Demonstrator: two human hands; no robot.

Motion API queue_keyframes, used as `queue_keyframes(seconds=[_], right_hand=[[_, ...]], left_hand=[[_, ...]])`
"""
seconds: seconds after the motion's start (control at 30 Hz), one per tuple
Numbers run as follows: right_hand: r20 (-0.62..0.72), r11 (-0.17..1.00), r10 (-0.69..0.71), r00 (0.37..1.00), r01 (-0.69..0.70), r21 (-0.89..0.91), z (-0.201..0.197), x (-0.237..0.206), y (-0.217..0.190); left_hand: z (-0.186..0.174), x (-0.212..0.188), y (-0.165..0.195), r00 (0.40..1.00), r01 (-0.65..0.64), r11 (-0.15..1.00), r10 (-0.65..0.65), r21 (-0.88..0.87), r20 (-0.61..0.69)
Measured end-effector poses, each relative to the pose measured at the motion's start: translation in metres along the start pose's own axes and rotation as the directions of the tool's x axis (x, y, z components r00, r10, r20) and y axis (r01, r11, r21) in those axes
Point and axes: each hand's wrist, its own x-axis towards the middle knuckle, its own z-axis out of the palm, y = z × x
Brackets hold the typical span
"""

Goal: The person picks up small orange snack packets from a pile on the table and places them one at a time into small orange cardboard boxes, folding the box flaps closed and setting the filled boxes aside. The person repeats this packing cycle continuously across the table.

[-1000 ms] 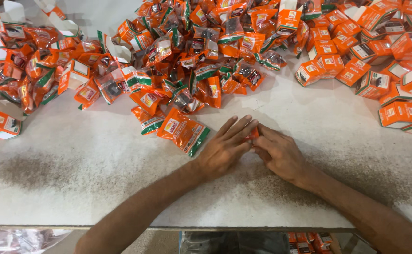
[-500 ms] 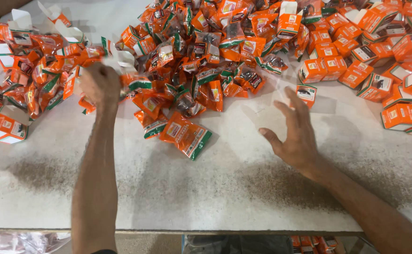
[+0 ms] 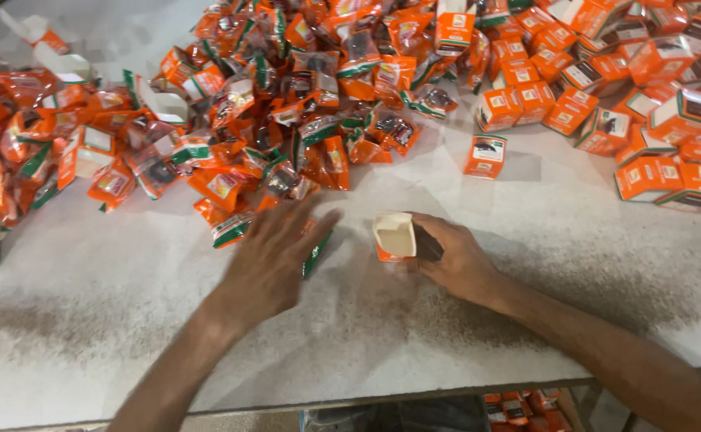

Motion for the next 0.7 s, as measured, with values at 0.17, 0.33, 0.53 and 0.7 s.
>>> queue_keyframes(seconds=[0.17,0.33,0.53,0.7], right_hand=[[-0.052,0.978,-0.19,0.98,0.184,-0.101,0.004,0.005,-0.004],[-0.063,0.97,-0.207,0.976,0.197,-0.14,0.0,0.007,-0.007],[-0.068,0.962,-0.183,0.981,0.164,-0.219,0.002,0.008,-0.006],[-0.062,0.971,-0.183,0.981,0.171,-0.17,0.001,0.004,-0.008]], left_hand=[[-0.007,-0.002,-0.026,0.96,0.136,0.961,-0.069,-0.239,0.27],[0.0,0.012,0.011,0.983,0.06,0.72,-0.164,-0.691,-0.085],[0.033,0.033,0.05,0.907,-0.341,0.785,0.13,-0.516,-0.401],[0.048,0.039,0.05,0.969,-0.137,0.905,0.038,-0.403,-0.245]])
